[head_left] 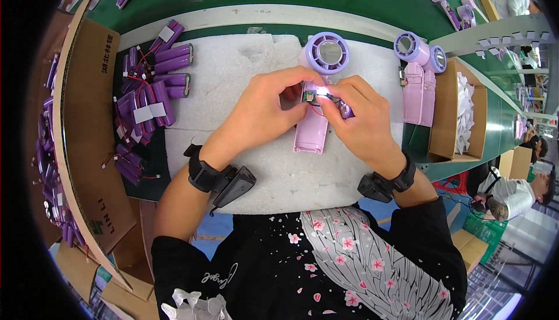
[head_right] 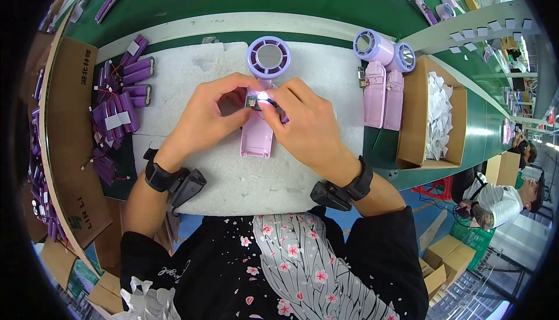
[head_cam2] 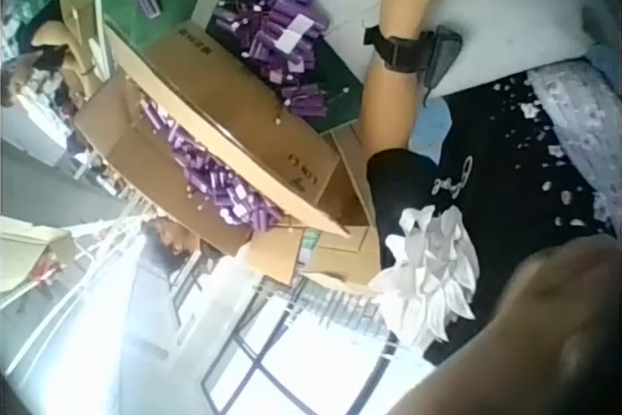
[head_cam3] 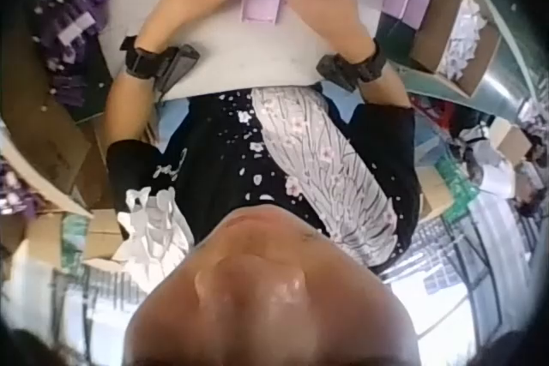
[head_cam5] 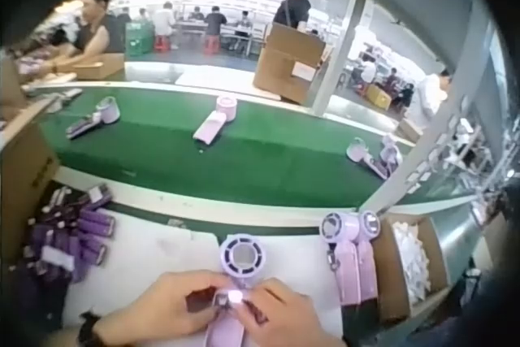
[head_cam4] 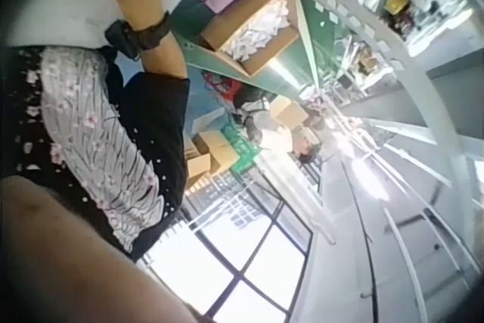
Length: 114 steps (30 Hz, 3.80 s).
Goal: The person assembles handheld fans by connecting battery packs to circuit boards, fitting the components into the plastic housings, and testing the connections. They repeat this process for multiple units, placing the finished fans onto a conveyor belt.
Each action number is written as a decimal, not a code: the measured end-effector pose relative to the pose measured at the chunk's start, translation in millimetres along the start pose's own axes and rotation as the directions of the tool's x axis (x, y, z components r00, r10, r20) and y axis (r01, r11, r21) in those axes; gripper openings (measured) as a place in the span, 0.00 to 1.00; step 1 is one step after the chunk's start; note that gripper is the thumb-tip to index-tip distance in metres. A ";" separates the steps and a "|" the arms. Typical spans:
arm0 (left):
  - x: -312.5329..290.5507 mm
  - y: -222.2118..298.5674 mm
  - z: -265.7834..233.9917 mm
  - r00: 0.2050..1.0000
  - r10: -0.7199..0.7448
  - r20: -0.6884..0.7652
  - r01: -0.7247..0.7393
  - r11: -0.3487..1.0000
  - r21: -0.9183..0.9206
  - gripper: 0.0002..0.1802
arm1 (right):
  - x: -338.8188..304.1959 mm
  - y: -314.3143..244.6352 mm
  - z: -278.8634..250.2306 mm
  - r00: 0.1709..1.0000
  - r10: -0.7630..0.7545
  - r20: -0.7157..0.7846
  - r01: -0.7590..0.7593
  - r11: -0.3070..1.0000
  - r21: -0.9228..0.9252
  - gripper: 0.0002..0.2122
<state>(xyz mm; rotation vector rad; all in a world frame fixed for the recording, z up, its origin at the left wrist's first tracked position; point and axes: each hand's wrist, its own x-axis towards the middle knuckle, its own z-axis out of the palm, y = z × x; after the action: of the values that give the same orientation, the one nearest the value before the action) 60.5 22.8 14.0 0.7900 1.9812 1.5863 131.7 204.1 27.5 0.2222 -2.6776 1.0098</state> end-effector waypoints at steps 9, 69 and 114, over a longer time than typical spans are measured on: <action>-0.8 -2.1 0.9 0.999 0.016 -0.042 -0.019 0.999 -0.050 0.18 | -0.5 0.6 1.0 0.999 -0.018 -0.034 0.019 1.000 0.015 0.08; 3.9 -11.0 -13.6 0.993 0.031 -0.114 -0.021 0.996 0.092 0.23 | 6.0 13.5 -42.0 0.961 -0.123 0.249 0.174 0.966 -0.193 0.04; 6.9 -13.1 -17.3 0.961 0.235 -0.148 -0.175 0.927 0.333 0.18 | 15.2 14.4 -41.2 0.635 0.012 0.772 -0.732 0.327 0.597 0.36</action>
<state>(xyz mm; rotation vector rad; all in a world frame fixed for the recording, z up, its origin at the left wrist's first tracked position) 41.9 13.3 4.9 1.0367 2.3978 1.5200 121.9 241.5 52.8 0.0590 -2.3230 3.0689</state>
